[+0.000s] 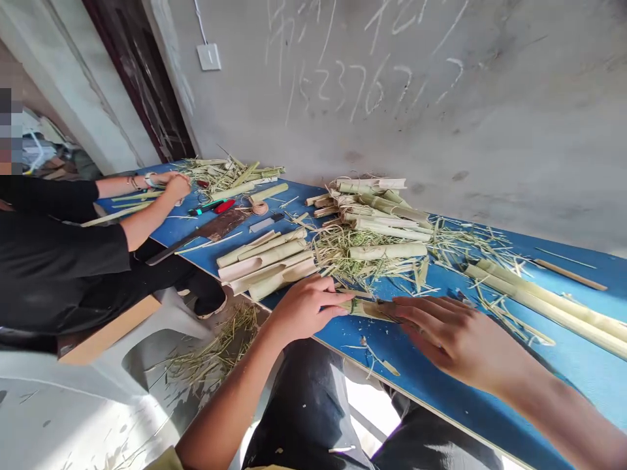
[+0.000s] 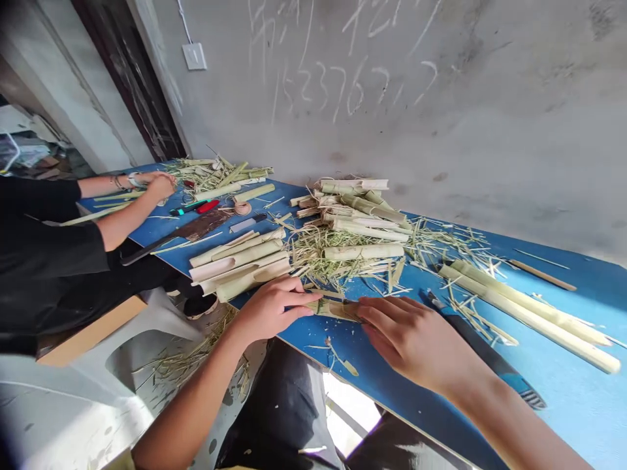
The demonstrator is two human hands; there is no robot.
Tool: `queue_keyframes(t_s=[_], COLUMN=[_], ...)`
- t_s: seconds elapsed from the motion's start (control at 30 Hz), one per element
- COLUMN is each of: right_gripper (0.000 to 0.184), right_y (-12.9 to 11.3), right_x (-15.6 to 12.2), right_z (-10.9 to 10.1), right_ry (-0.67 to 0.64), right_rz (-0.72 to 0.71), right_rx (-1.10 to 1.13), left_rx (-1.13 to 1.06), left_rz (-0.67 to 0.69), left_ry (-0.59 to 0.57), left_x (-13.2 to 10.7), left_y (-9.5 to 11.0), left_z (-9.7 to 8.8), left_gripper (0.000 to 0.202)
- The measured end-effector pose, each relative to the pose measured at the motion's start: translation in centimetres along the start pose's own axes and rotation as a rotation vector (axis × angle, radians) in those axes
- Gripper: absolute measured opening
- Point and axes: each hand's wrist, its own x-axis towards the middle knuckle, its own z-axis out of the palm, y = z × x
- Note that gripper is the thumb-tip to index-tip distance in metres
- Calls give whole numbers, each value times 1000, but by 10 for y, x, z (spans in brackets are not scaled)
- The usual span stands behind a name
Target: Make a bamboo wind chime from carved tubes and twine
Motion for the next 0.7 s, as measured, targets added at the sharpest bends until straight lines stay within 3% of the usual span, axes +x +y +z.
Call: queue_keyframes(t_s=[0.2, 0.7], right_gripper=[38, 30], right_y=[1, -8], right_x=[-1, 13], right_z=[-1, 18], right_ry=[-119, -105], right_rz=[12, 92], right_rx=[-21, 119], left_rx=[7, -4], left_rz=[-2, -4], left_ry=[-14, -28], left_x=[1, 0], left_y=[-2, -1], left_z=[0, -2], left_gripper=[33, 33])
